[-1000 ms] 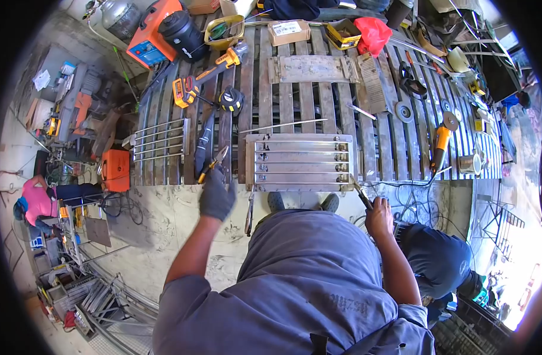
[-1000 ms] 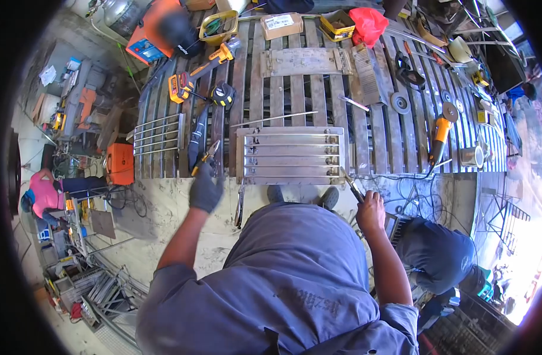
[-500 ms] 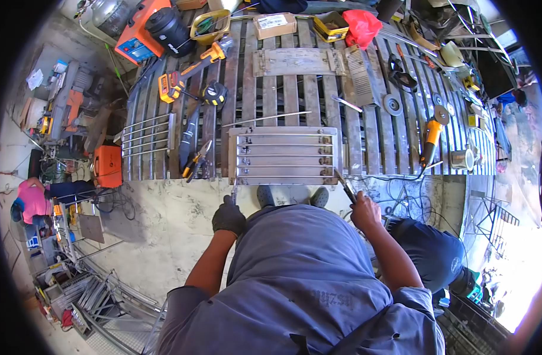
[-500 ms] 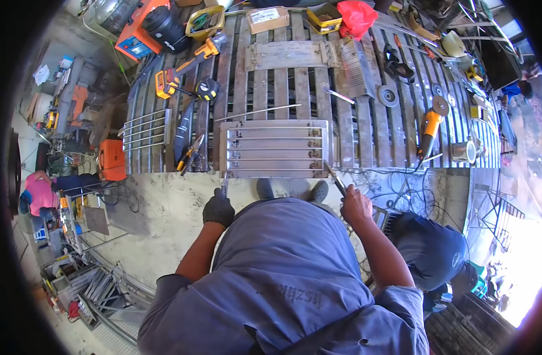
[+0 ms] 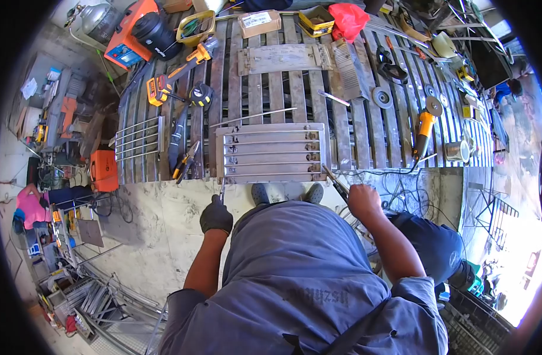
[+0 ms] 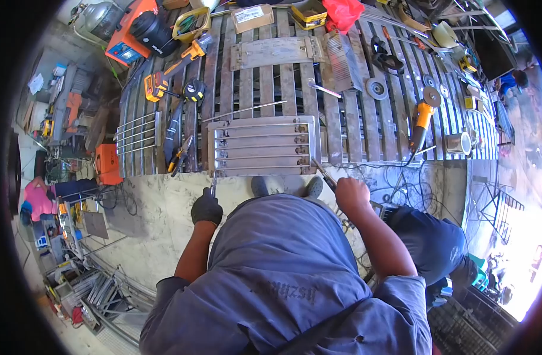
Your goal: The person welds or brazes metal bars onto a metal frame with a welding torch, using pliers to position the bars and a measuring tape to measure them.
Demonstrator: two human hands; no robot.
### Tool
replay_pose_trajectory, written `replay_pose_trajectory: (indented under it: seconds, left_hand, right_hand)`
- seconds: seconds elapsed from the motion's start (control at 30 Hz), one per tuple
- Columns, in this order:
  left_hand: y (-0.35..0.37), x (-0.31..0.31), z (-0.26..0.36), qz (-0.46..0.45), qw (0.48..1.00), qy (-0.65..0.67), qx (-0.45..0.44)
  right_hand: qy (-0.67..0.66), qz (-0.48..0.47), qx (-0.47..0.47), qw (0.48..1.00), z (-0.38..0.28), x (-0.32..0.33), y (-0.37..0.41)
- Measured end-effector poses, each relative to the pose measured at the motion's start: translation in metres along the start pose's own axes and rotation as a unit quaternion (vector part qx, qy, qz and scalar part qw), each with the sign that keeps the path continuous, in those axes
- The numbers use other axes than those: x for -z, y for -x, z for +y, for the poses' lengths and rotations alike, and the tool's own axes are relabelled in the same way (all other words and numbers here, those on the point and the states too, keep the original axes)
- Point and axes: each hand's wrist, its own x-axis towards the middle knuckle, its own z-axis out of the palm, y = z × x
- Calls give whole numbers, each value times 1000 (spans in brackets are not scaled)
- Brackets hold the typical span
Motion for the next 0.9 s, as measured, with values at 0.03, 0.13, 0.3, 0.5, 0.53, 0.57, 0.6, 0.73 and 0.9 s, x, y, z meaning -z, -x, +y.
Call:
replay_pose_trajectory:
  seconds: [0.03,0.13,0.3,0.5,0.53,0.57,0.6,0.73,0.9]
  left_hand:
    - [1,5,0,-6,1000,-18,5]
    - [-4,21,2,-25,998,-63,17]
    - [-12,48,4,-104,982,-155,31]
    - [6,100,-30,-156,967,-200,-36]
    - [4,106,-41,-158,965,-199,-67]
    - [-3,114,-47,-161,958,-197,-133]
    - [-9,125,-49,-164,946,-195,-198]
    - [-43,181,-14,-17,925,-117,-361]
    - [-110,199,89,204,935,-35,-287]
  right_hand:
    - [28,0,9,1000,-2,8,0]
    - [83,-21,10,996,-5,35,-3]
    - [117,-20,18,993,24,54,-2]
    - [143,64,-89,984,86,102,7]
    - [138,101,-102,980,97,104,3]
    - [131,133,-115,976,104,105,-4]
    - [125,164,-126,970,107,105,-10]
    - [176,226,-177,942,108,45,-89]
    - [10,205,-186,961,80,-13,-108]
